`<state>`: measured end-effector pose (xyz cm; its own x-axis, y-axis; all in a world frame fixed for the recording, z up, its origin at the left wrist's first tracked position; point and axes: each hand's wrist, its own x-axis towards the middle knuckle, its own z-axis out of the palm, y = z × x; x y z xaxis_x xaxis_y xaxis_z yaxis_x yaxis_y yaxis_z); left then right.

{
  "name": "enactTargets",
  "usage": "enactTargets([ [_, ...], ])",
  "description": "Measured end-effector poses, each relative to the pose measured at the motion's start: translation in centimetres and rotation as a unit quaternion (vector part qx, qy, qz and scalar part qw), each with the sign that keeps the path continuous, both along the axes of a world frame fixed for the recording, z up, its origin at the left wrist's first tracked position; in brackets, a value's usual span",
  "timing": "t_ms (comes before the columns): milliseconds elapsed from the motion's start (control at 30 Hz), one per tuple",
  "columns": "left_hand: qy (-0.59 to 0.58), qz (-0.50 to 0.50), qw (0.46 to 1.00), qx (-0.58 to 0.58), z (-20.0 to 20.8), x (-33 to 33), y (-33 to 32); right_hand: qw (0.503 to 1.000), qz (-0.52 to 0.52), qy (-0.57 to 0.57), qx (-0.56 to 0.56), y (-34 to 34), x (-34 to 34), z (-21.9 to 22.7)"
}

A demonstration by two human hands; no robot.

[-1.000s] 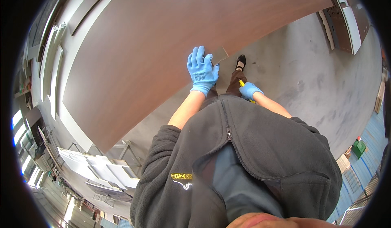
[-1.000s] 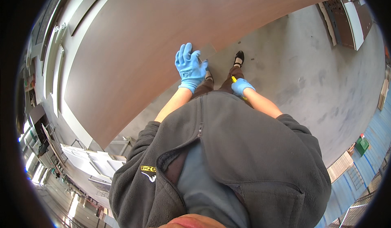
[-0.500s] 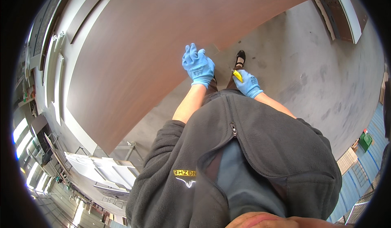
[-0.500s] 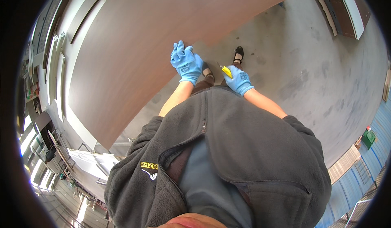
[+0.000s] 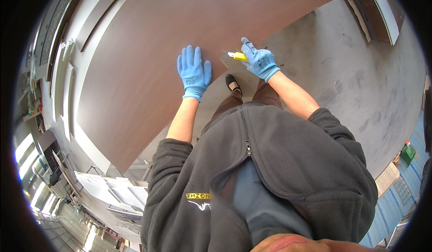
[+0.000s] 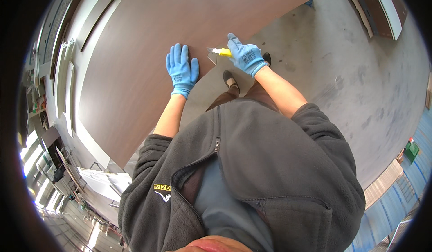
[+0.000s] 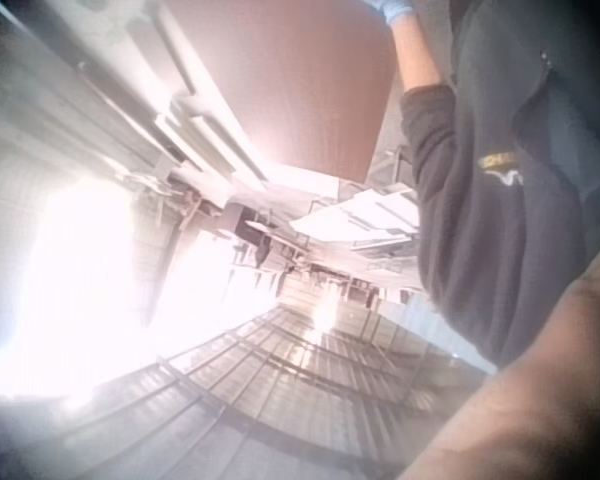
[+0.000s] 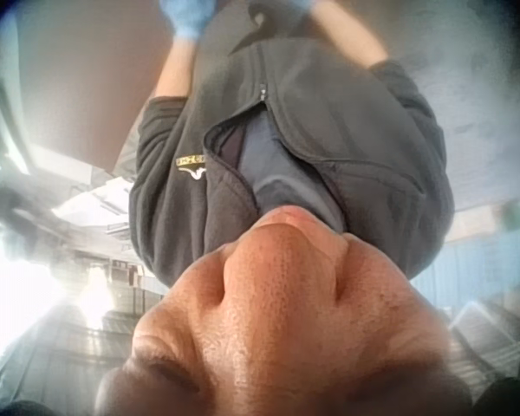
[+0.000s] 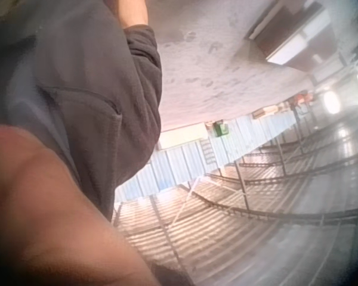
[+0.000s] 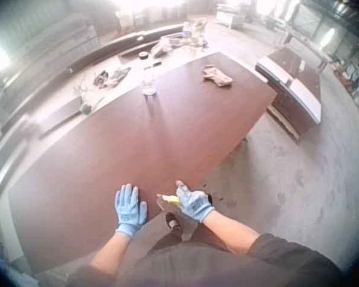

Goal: The person handles white and brown flat-pack panels, wipes them with a cloth, and uses a utility knife to trim edges. They stack and align panels on a workbench, then place them on the floor in a workshop setting.

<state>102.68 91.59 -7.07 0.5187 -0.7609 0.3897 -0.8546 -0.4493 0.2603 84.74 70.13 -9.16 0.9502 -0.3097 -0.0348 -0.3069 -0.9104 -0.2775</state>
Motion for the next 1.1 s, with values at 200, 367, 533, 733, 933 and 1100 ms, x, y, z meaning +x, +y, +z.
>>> enactTargets([
  [200,0.021,-0.007,0.999,0.043,-0.9,0.2,0.7,0.999,-0.037,-0.005,-0.018,1.8,1.9,-1.0],
  [367,0.024,-0.076,0.997,0.020,0.3,0.8,-0.1,0.984,-0.109,-0.126,0.056,1.9,0.2,2.9],
  [533,0.032,-0.285,0.958,0.016,1.6,2.0,-3.8,0.938,-0.259,0.084,0.215,5.8,-2.5,8.0],
  [733,-0.002,-0.386,0.921,0.055,1.0,3.4,-6.7,0.897,-0.237,0.183,0.325,8.2,-1.5,8.8],
  [933,0.003,-0.405,0.913,0.040,0.2,3.9,-6.8,0.893,-0.233,0.190,0.335,8.8,-0.7,8.2],
  [1100,0.060,-0.421,0.905,0.025,0.8,4.0,-6.6,0.883,-0.269,0.210,0.322,9.7,0.0,9.0],
])
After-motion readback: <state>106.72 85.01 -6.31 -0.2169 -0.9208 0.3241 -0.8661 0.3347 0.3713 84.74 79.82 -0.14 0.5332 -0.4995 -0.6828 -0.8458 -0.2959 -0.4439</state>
